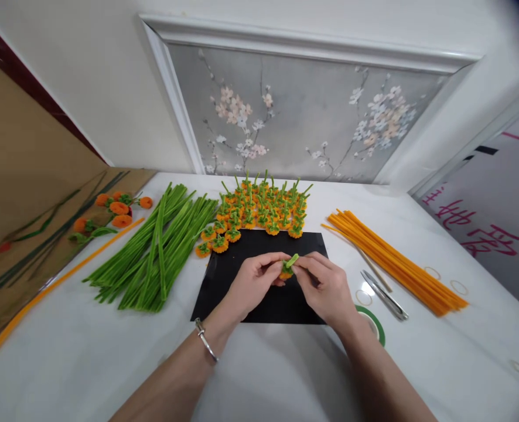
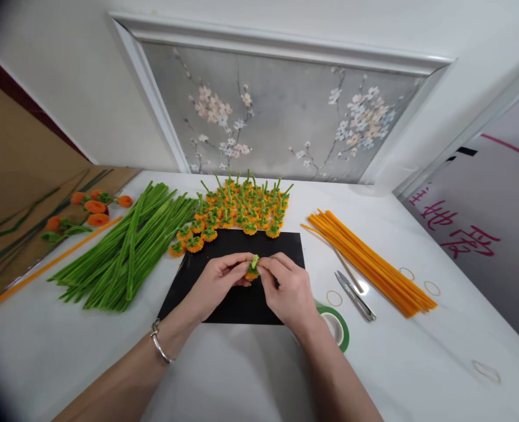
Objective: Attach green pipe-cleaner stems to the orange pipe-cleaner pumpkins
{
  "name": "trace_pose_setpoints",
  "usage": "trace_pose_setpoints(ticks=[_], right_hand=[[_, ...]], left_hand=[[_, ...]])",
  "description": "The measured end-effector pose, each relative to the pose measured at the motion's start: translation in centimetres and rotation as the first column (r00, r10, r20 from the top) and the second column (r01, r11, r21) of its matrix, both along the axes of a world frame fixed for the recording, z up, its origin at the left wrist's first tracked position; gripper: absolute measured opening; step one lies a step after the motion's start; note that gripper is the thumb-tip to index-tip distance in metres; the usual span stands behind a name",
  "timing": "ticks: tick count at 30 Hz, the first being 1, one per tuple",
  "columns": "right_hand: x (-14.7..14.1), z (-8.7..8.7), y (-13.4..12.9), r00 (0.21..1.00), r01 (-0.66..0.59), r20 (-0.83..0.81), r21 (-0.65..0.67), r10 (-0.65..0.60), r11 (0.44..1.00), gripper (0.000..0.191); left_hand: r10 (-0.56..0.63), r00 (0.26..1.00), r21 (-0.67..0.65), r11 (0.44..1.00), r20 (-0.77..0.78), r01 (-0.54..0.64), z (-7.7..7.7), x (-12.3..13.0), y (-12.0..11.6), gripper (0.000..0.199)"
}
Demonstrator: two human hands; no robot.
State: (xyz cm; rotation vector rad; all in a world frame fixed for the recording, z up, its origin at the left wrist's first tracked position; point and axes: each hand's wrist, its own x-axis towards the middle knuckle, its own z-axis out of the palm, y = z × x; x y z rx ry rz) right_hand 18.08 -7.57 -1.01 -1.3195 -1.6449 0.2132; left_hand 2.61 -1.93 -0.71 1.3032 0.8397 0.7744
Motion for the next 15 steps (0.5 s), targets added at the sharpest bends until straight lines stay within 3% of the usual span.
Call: trace_pose_setpoints(ticks=[8,15], right_hand=[[0.24,0.04,-0.06,1.000,-0.004,0.009,-0.078,0.005,0.997,0.014],[0.43,0.28,-0.04,0.999,0.018,0.041,-0.076,-0.015,0.997,0.013]], left_hand=[[0.010,1.000,0.011,1.000,0.010,-0.010,0.48,0.14,-0.09,0.025],[-0.015,1.000,0.026,1.000,0.017,0.014,0.33,0.26,-0.18,0.013]])
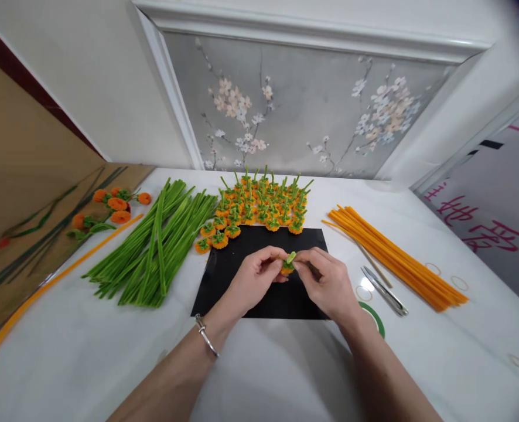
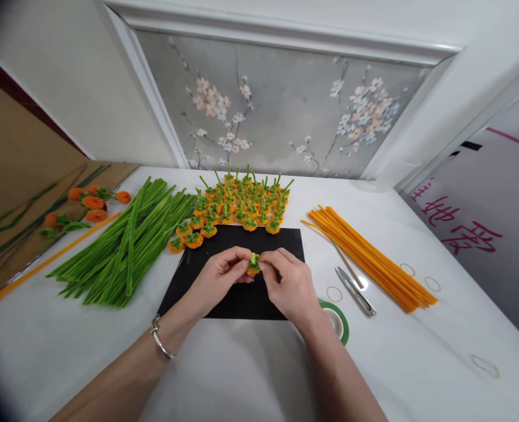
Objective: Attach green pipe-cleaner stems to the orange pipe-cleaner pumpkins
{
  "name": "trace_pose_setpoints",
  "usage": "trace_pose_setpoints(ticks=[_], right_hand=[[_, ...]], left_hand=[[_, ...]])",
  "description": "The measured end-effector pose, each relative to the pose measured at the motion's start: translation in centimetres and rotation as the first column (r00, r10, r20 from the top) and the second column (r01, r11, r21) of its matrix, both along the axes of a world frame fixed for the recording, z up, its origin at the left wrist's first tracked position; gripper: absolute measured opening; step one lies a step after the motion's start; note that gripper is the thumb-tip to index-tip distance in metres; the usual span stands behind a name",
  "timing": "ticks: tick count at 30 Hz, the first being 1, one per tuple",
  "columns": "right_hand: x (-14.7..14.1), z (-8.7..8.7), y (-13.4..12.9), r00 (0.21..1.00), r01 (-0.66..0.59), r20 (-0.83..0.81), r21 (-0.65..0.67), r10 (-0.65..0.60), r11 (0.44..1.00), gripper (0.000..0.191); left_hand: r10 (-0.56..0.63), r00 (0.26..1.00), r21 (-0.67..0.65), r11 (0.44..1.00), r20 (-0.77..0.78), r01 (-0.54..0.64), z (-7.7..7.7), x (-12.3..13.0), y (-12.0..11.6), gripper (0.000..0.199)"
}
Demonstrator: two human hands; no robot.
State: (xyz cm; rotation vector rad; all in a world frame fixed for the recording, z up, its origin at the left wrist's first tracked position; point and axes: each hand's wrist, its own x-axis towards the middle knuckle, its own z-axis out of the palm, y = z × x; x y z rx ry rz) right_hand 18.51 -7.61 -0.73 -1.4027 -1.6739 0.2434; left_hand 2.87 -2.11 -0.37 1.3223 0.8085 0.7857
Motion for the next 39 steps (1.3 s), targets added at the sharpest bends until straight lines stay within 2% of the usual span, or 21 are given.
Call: trace_pose_setpoints(ticks=[10,18,23,28,33,36,39], right_hand=[[0.18,0.18,-0.29,0.998,-0.057,0.025,-0.060,0.059,0.997,0.013],[0.14,-0.22,-0.19,0.995,0.053,0.091,-0.040,-0.049,0.998,0.014],[0.04,-0.42,-0.01,0.995,0.038,0.094,-0.050,-0.033,0.998,0.017],[-0.02,-0.67,0.05,0.996,-0.001,0.093,-0.067,0.007,0.998,0.018],[-0.03,-0.76,-0.03,0.995,-0.038,0.090,-0.063,0.044,0.997,0.018],[-0.10,-0.60,-0.07,0.996,-0.032,0.075,-0.077,0.038,0.997,0.018],[-0.31,-0.35,-0.13,0.998,-0.028,0.050,-0.097,0.033,0.995,0.016]], left_hand=[[0.015,0.999,0.069,0.998,-0.034,-0.013,-0.62,-0.04,0.00,0.013],[0.033,0.993,0.190,0.982,-0.113,-0.011,-0.69,-0.17,-0.27,0.019],[0.016,0.995,0.132,0.991,-0.102,-0.003,-0.58,-0.08,-0.19,0.020],[-0.013,0.996,0.014,1.000,-0.091,0.014,-0.49,-0.20,0.12,0.020],[0.007,0.997,0.020,1.000,-0.083,-0.006,-0.57,-0.40,0.23,0.017],[0.001,0.997,0.066,0.998,-0.078,0.004,-0.56,-0.34,0.19,0.013],[0.025,0.997,0.178,0.984,-0.074,-0.011,-0.42,-0.27,0.11,0.011]])
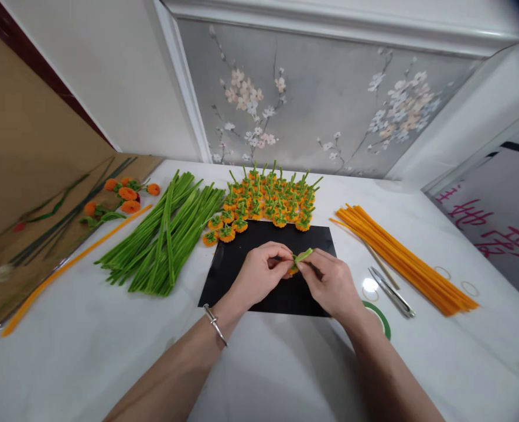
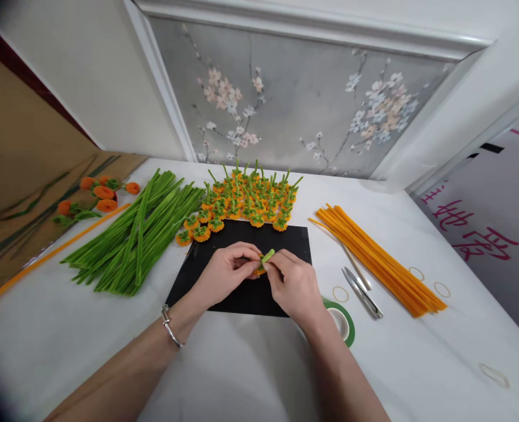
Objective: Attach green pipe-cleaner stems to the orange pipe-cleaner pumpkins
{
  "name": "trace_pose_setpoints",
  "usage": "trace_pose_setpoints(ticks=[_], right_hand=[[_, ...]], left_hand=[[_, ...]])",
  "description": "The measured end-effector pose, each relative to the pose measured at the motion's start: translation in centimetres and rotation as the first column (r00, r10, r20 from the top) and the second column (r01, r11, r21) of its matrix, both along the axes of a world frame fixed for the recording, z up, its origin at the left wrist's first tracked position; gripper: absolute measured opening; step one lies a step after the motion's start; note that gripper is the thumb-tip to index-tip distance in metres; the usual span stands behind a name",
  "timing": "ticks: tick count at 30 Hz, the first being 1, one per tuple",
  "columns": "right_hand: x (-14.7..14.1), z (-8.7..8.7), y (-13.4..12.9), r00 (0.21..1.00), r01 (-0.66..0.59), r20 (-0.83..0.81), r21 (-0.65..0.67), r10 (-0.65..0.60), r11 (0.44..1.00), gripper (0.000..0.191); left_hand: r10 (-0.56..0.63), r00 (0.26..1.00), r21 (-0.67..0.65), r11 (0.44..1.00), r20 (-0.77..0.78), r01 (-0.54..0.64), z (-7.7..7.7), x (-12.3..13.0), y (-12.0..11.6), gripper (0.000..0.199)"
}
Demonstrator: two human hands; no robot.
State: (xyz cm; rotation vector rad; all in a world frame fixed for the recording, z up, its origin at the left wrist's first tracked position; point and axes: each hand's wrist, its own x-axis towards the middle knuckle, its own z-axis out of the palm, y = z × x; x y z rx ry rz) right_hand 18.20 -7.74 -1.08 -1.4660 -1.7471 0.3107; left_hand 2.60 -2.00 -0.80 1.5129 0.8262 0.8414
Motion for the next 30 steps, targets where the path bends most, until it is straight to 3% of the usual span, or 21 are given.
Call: trace_pose_setpoints(ticks=[5,10,15,25,30], right_hand=[[-0.8,0.2,-0.1,0.999,0.004,-0.043,-0.026,-0.005,1.000,0.011],[-1.6,-0.2,0.0,0.987,0.129,-0.103,0.052,-0.123,0.990,0.012],[-2.1,-0.5,0.0,0.968,0.248,-0.076,0.131,-0.239,0.960,0.012],[-1.9,-0.4,-0.1,0.979,0.204,-0.037,0.160,-0.201,0.966,0.014],[-1.8,-0.6,-0.1,0.963,0.261,0.011,0.182,-0.268,0.948,0.014]], left_hand=[[0.126,0.990,0.202,0.973,-0.057,-0.112,0.2,0.1,-0.1,0.008],[0.209,0.975,0.299,0.937,-0.072,-0.179,0.0,0.4,-0.5,0.009],[0.239,0.969,0.323,0.923,-0.058,-0.208,-0.1,0.6,-1.1,0.010],[0.249,0.968,0.287,0.929,-0.016,-0.234,-0.2,0.9,-1.5,0.019],[0.240,0.970,0.344,0.914,-0.030,-0.216,-0.7,1.2,-1.7,0.016]])
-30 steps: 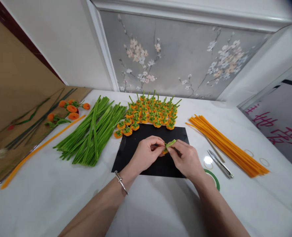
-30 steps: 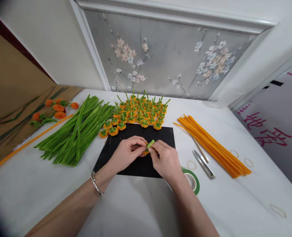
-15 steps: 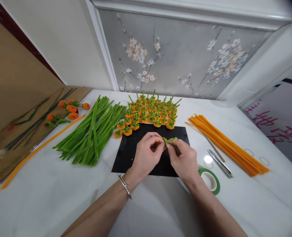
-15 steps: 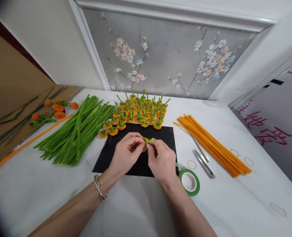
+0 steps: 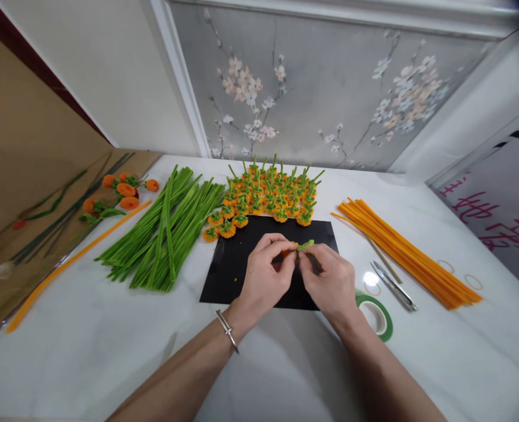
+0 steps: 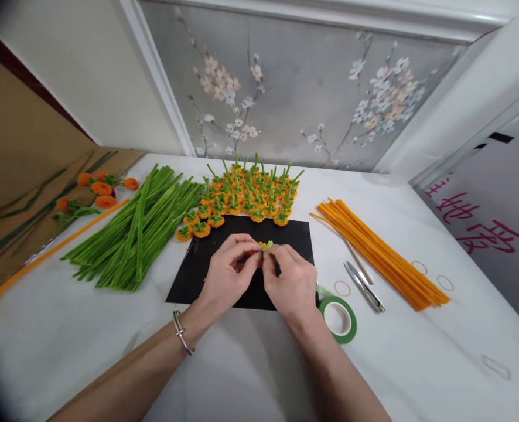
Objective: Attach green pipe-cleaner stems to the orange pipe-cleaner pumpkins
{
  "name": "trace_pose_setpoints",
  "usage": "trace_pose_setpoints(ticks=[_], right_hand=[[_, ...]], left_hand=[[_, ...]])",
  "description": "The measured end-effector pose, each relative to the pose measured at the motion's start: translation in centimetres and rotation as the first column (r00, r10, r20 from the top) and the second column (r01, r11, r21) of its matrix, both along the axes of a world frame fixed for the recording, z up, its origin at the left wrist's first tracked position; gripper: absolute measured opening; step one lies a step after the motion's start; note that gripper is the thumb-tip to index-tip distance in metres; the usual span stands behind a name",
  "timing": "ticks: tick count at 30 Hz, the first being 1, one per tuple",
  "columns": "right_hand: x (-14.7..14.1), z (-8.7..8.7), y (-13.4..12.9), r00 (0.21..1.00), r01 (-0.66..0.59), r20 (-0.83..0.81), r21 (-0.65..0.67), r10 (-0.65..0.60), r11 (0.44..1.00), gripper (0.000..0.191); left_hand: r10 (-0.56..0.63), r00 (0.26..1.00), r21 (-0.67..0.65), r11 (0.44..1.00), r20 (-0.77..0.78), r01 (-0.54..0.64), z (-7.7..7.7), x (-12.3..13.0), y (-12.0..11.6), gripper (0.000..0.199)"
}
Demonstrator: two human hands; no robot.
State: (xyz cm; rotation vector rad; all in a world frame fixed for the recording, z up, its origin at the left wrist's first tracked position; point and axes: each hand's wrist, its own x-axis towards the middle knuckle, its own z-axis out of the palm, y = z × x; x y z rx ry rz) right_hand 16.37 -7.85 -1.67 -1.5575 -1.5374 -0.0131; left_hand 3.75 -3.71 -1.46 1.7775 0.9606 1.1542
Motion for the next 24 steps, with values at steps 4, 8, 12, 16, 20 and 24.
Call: trace_pose_setpoints(ticks=[4,8,12,16,20,24], right_hand=[[-0.2,-0.1,0.0,0.997,0.082,-0.003,-0.033,-0.082,0.996,0.012],[-0.3,-0.4,0.1,0.996,0.084,-0.007,-0.048,-0.084,0.995,0.011],[0.3,-0.4,0.0,0.994,-0.095,0.049,-0.046,0.097,0.994,0.016],[1.0,-0.1,-0.1,0.970,-0.183,0.149,-0.078,0.193,0.980,0.018],[1.1,-0.1,-0.2,0.972,-0.127,0.189,-0.063,0.137,0.990,0.017],[0.6,-0.1,-0.2,0.978,-0.046,0.202,-0.038,0.052,0.998,0.015]], left_hand=[[0.002,1.000,0.049,0.999,-0.013,-0.002,-0.2,0.1,0.1,0.016],[-0.036,0.999,0.005,0.999,-0.041,0.036,0.1,-0.3,1.0,0.015],[-0.151,0.984,-0.096,0.985,-0.092,0.143,0.6,-1.2,2.0,0.016],[-0.283,0.938,-0.108,0.958,-0.199,0.266,0.9,-1.8,2.3,0.016],[-0.297,0.927,-0.101,0.955,-0.230,0.281,1.3,-1.9,2.1,0.016],[-0.340,0.939,-0.242,0.917,-0.056,0.318,1.3,-1.8,2.1,0.018]])
